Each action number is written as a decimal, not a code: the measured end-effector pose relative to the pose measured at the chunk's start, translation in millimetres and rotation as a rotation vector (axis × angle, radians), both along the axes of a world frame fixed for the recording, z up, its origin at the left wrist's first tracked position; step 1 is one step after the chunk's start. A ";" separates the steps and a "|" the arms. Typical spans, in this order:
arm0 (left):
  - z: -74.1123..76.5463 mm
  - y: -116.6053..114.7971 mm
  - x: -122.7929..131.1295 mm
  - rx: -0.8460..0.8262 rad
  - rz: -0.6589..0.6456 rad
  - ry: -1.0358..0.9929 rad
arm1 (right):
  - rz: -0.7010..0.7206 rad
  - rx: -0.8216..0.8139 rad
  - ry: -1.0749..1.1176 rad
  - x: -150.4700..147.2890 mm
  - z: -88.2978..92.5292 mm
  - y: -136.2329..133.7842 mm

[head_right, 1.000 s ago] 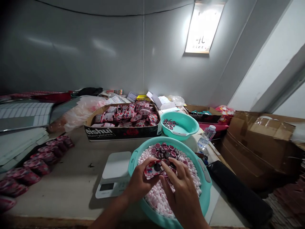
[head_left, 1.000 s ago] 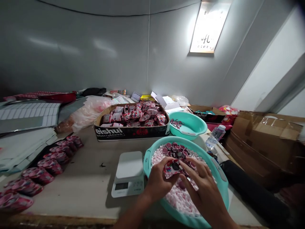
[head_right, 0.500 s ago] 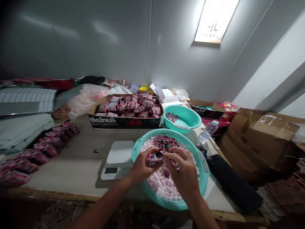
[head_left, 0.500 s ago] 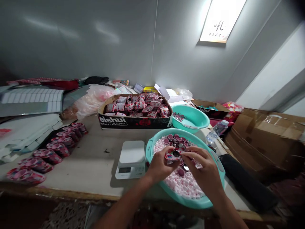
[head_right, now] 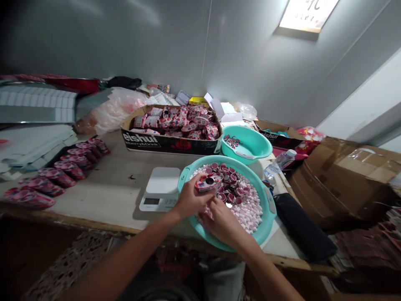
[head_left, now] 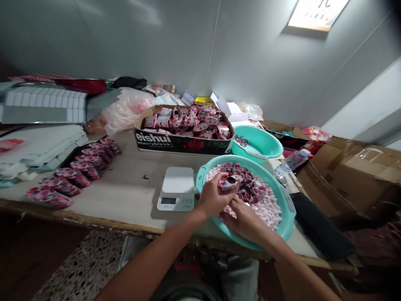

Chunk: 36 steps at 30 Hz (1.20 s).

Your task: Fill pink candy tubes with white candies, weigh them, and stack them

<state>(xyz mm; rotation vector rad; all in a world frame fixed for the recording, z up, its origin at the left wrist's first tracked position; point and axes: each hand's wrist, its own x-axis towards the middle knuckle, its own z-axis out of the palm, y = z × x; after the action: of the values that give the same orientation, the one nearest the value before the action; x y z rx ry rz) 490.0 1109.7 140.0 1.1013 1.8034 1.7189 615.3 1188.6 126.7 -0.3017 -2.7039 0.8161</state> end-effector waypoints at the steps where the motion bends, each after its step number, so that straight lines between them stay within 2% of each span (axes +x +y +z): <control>1: -0.2 -0.3 -0.1 -0.002 0.004 0.011 | 0.027 -0.032 -0.010 -4.0 -0.8 -1.6; 7: 1.2 -3.1 -1.4 -0.036 0.005 0.103 | 0.046 -0.358 -0.119 -8.9 5.6 2.3; 13: 1.8 -2.0 -1.5 -0.077 0.015 0.105 | 0.017 -0.520 -0.269 -0.7 8.2 23.1; 16: 0.8 -1.7 -2.5 -0.088 0.015 0.126 | -0.051 -0.596 -0.279 9.3 16.1 39.4; 19: 1.1 -2.4 -3.1 -0.094 0.007 0.145 | -0.191 -0.631 -0.242 19.1 27.8 57.8; 23: 3.8 -3.0 -3.0 -0.119 -0.010 0.182 | -0.283 -0.655 -0.171 20.1 52.0 72.9; 28: 2.1 -0.9 -2.3 -0.217 -0.042 0.311 | -0.297 -0.618 -0.132 3.3 81.9 69.8; 32: -0.8 -0.6 -1.8 -0.257 -0.067 0.376 | -0.268 -0.446 -0.215 -11.8 83.5 65.0; 36: 0.2 -2.2 -2.0 -0.259 -0.080 0.391 | -0.160 -0.252 -0.320 -21.4 76.3 67.3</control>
<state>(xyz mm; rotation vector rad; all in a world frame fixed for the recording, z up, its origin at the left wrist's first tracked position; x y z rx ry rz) 488.1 1107.4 140.3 1.4439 2.1040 1.2404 593.9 1255.8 202.9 -0.7535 -2.8116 1.1469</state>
